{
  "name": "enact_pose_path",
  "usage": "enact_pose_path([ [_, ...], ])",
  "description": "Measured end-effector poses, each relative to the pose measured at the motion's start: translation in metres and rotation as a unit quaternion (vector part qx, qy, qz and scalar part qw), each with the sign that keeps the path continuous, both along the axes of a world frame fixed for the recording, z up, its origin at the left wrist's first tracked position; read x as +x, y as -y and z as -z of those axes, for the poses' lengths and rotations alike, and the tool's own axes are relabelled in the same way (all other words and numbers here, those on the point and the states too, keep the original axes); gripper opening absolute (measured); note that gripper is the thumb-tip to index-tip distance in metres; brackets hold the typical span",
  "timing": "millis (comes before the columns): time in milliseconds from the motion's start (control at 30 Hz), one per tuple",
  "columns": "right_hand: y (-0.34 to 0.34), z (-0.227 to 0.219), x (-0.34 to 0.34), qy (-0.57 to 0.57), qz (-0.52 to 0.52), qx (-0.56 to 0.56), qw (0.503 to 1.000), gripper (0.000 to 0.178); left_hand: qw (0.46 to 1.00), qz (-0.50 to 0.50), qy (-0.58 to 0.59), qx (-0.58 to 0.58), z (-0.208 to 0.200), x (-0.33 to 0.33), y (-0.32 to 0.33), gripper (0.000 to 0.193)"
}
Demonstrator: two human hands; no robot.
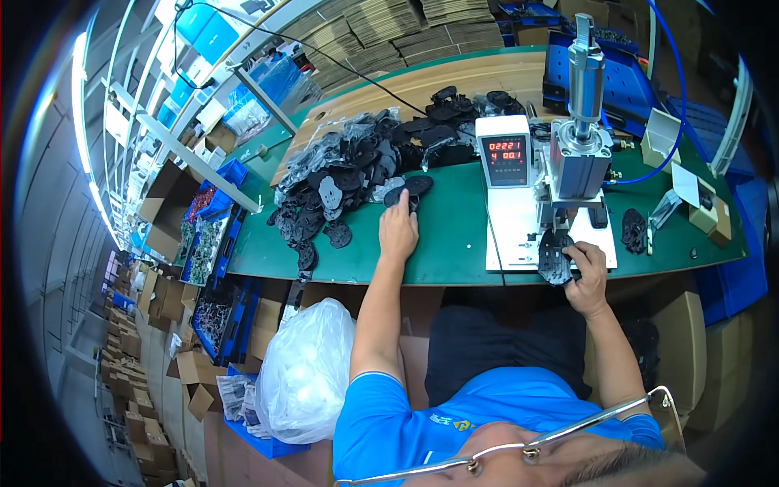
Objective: Operating a manual press machine to assemble plastic or electronic components at a workbench.
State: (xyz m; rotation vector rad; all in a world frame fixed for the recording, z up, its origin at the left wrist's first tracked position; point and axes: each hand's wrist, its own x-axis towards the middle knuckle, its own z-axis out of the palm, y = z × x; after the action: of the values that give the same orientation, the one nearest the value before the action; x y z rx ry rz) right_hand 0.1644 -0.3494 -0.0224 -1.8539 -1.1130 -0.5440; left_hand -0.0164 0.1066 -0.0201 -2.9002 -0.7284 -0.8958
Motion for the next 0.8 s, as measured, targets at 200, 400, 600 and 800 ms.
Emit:
enact_pose_path([
  [200,0.001,0.001,0.002,0.003,0.004,-0.001,1.000,0.047,0.985,0.120,0.114,0.055,0.006,-0.040,0.065,0.050],
  [400,-0.002,0.000,0.003,0.004,0.005,-0.006,1.000,0.045,0.986,0.146,0.034,-0.075,0.007,-0.062,0.119,0.062],
  [600,0.001,0.002,0.004,-0.002,0.008,-0.006,1.000,0.046,0.990,0.126,-0.023,-0.061,-0.004,-0.075,0.136,0.078],
  [800,0.003,0.007,0.002,-0.005,0.008,-0.009,1.000,0.050,0.984,0.171,-0.051,-0.007,-0.004,-0.101,0.144,0.059],
])
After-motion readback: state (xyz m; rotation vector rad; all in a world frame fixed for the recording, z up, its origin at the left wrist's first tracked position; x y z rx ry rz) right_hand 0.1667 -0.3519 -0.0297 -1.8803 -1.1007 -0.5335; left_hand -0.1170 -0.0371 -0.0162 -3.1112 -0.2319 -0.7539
